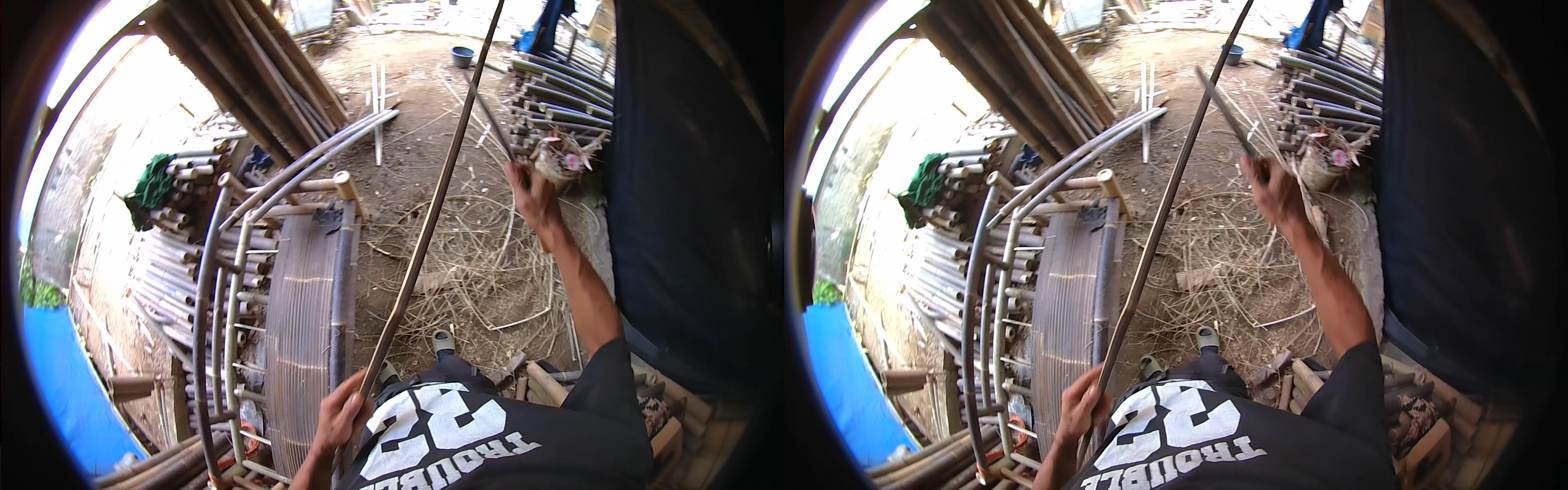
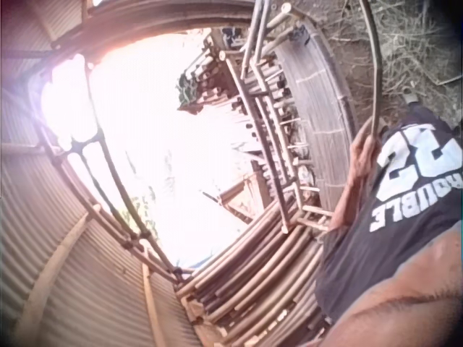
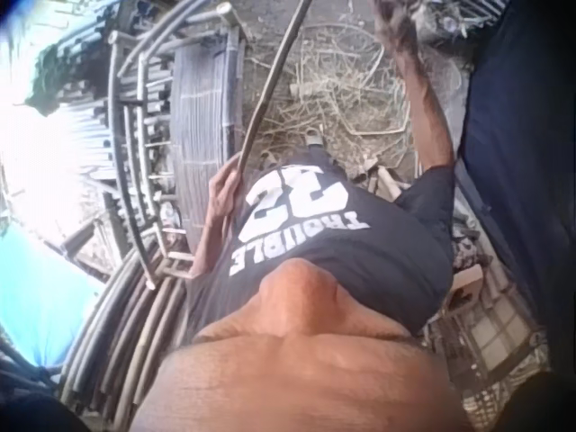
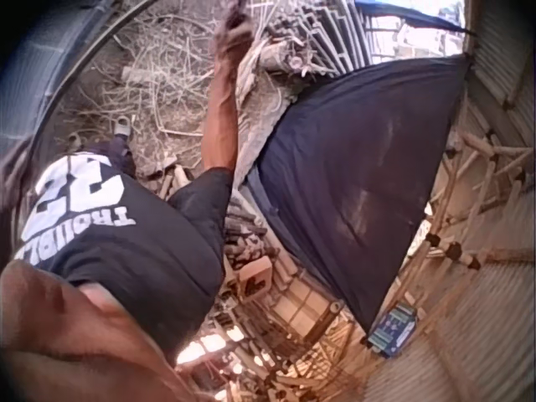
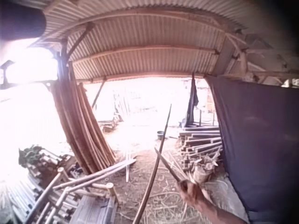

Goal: The person uses a large knife to split long bamboo poles into thin strips. They repeatedly strike the knife against the bamboo to separate the layers and then place the finished strips onto a nearby rack.

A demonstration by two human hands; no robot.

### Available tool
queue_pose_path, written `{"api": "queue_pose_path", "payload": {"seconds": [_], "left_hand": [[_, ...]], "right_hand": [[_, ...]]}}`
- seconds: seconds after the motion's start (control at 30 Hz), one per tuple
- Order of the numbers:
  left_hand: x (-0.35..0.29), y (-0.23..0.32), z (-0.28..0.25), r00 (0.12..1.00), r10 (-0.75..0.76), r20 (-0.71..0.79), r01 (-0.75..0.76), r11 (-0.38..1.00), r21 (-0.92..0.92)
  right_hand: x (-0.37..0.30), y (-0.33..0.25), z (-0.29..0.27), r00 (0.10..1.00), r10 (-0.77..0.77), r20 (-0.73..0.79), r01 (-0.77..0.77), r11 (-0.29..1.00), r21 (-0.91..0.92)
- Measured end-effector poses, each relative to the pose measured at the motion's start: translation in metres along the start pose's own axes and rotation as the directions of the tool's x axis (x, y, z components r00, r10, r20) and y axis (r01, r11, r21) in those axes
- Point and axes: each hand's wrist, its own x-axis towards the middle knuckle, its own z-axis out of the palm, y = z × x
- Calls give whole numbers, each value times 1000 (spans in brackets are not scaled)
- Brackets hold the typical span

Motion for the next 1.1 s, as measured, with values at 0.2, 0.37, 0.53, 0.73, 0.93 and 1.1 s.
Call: {"api": "queue_pose_path", "payload": {"seconds": [0.2,0.37,0.53,0.73,0.93,1.1], "left_hand": [[87,69,34,999,47,15,-42,967,-253],[100,77,42,998,66,2,-61,933,-354],[91,79,46,997,75,-10,-75,962,-263],[79,66,44,998,57,-1,-55,955,-290],[69,63,45,1000,4,-4,-5,967,-257],[63,61,49,1000,8,21,-2,972,-237]], "right_hand": [[-108,-89,60,914,-282,291,249,957,147],[-145,-113,74,821,-529,217,506,849,155],[-140,-109,77,867,-431,252,409,902,136],[-129,-101,86,774,-627,91,621,779,87],[-129,-101,79,844,-464,270,404,880,250],[-100,-85,72,925,-365,104,362,931,47]]}}
